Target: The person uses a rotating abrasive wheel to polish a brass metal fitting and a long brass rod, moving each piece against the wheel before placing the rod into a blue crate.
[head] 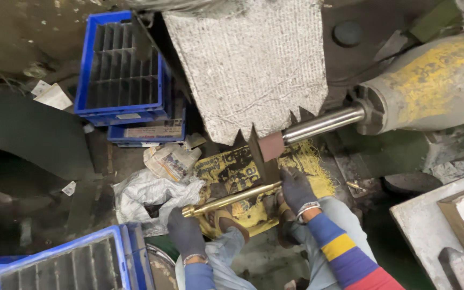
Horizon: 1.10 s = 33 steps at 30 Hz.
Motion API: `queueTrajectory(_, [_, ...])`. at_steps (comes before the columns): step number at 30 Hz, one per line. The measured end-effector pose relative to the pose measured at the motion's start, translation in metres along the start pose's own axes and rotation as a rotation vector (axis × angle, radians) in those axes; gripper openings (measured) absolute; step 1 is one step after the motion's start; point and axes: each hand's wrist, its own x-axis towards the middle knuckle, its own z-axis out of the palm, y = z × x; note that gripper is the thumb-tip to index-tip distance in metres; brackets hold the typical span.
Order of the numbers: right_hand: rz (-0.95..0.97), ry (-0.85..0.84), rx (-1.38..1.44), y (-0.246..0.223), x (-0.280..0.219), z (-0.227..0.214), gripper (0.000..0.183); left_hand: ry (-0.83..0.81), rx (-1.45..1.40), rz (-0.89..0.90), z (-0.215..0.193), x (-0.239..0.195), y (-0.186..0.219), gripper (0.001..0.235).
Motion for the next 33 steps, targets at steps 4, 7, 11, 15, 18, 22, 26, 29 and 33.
queueTrajectory(4, [0.106,0.062,-0.068,0.045,0.026,-0.039,0.042,-0.232,-0.212,-0.185,0.047,-0.014,0.027,0.020])
queueTrajectory(7, [-0.620,0.343,-0.511,0.069,0.047,-0.093,0.032,-0.328,-0.348,-0.099,0.092,-0.027,0.077,0.012])
queueTrajectory(11, [-0.008,0.313,0.092,0.063,0.041,-0.121,0.033,-0.240,-0.295,0.025,0.109,-0.043,0.115,0.009])
queueTrajectory(15, [0.026,0.304,0.129,0.056,0.042,-0.111,0.033,-0.223,-0.226,0.037,0.115,-0.039,0.099,0.007])
queueTrajectory(18, [-0.498,0.302,-0.527,0.053,0.044,-0.087,0.020,-0.184,-0.056,0.244,0.105,-0.032,0.060,0.011])
queueTrajectory(22, [0.137,0.089,-0.056,0.021,0.020,-0.031,0.039,-0.167,-0.260,-0.023,0.043,-0.005,0.013,0.018])
queueTrajectory(26, [0.051,-0.056,0.100,-0.020,-0.006,0.000,0.040,-0.128,-0.092,-0.140,-0.011,0.008,0.003,0.024])
queueTrajectory(29, [0.215,-0.101,0.215,-0.033,-0.016,-0.009,0.040,-0.113,0.006,-0.142,-0.021,0.005,0.005,0.020])
queueTrajectory(33, [0.028,0.060,0.134,-0.014,0.001,-0.029,0.041,-0.212,-0.110,-0.127,0.006,-0.003,0.019,0.015])
